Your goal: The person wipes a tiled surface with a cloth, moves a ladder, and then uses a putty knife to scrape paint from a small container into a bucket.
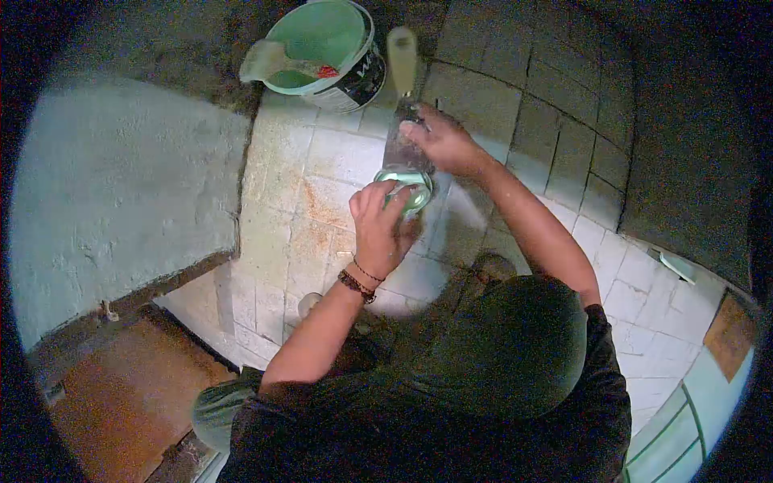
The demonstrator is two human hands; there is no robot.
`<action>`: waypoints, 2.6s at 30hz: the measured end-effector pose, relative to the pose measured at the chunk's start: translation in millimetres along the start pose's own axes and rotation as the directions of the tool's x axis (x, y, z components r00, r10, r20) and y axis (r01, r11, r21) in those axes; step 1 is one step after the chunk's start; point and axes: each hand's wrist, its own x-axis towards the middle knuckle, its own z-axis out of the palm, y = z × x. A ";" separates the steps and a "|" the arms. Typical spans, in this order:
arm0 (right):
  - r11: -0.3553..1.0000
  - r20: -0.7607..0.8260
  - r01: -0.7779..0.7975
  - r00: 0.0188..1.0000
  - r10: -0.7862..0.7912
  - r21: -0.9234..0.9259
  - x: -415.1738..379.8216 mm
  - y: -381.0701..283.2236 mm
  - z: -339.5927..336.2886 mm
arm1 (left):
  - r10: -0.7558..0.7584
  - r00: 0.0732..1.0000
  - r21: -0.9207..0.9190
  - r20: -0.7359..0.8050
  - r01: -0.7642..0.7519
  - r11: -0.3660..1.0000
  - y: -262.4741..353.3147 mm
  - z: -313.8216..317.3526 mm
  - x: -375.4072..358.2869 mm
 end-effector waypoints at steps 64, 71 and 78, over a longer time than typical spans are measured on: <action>0.975 -0.312 -0.216 0.924 0.220 0.045 -70.1 53.0 -2.7 | -0.467 0.883 -0.551 -0.045 0.368 0.749 -26.3 68.4 1.9; 0.953 -0.427 -0.086 0.880 0.209 0.290 -83.5 53.1 9.6 | -0.427 0.898 -0.578 -0.102 0.296 0.761 -32.2 70.0 4.9; 0.981 -0.349 -0.084 0.926 0.142 0.178 -50.1 34.3 9.1 | -0.435 0.896 -0.606 -0.090 0.297 0.738 -29.9 70.5 -0.1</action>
